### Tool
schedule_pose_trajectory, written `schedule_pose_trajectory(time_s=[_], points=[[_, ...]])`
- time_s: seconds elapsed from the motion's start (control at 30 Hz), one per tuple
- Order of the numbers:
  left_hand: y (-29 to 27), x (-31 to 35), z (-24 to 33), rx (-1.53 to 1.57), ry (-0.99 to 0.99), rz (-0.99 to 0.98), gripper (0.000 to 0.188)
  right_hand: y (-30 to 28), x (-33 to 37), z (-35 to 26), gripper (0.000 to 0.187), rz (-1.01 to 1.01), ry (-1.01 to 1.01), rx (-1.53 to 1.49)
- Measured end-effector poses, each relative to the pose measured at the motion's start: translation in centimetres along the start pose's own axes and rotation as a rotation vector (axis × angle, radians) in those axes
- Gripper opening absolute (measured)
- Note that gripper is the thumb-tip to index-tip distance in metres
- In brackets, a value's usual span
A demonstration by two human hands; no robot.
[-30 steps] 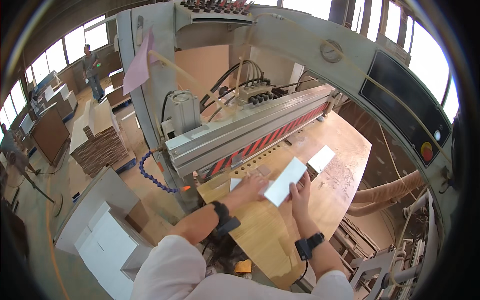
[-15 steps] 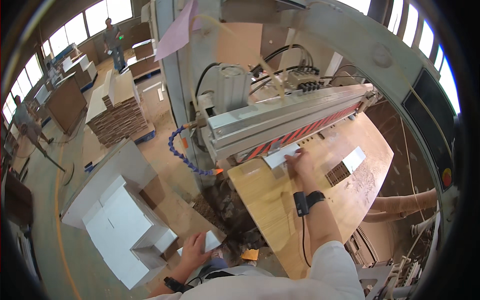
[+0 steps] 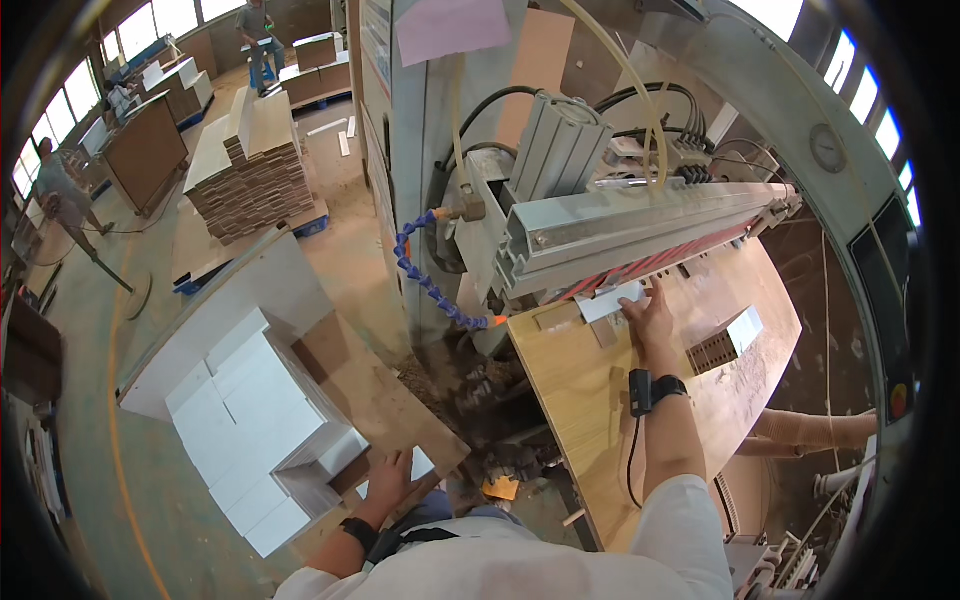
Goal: Operating a multi-spindle drilling machine to bore holes into small white wood panels and then stacking them.
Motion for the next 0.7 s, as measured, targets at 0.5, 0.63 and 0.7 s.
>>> schedule_pose_trajectory(time_s=[0.5,0.63,0.7], points=[[1.0,-4.0,-5.7,-0.349,-0.233,-0.153,0.054,0.6,2.5,10.1,0.040,0.182,0.221,-0.246],[4.7,-3.8,-13.5,-0.371,-0.279,-0.088,0.050,-3.2,9.3,3.9,0.026,0.100,0.412,-0.500],[7.7,-4.2,-17.8,-0.617,-0.044,-0.004,0.036,-1.6,10.2,7.3,0.018,0.175,0.305,-0.807]])
Point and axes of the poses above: each hand's wrist, its own x-axis away from the middle knuckle, its own y-axis out of the palm, z = x × y, the point moved 6 cm from there along -x, towards the middle knuckle, and after that the axes turned 7 degrees about x, right-handed, at the moved point
